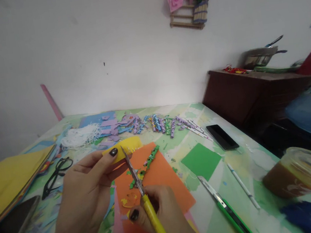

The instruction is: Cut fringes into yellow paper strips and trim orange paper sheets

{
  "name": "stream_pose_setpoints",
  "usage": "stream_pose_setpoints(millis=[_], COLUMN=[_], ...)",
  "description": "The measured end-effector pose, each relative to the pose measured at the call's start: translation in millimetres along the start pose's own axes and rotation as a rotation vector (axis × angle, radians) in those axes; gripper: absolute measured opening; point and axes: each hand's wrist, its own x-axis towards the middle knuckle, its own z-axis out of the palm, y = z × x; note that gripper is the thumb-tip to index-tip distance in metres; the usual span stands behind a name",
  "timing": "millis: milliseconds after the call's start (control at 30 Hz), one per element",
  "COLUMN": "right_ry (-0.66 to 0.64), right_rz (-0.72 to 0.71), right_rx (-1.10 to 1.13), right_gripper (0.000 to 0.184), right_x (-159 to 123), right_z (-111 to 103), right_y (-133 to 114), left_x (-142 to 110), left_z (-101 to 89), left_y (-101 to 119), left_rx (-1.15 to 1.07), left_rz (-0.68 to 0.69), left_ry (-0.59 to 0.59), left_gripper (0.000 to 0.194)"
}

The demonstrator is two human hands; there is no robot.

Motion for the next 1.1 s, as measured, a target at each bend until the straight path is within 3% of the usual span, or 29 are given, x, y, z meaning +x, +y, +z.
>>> stream_pose_setpoints(millis=[1100], right_ry=[0.055], right_rz=[0.074], right_rx=[-0.056], right_gripper=[0.054], right_x=[-0.5], right_z=[-1.3], right_y=[1.7], left_x=[0.5], left_z=[-0.3], left_y=[-1.4], left_rx=[0.004], left_rz=[0.015], left_ry=[0.013], left_gripper=[0.014])
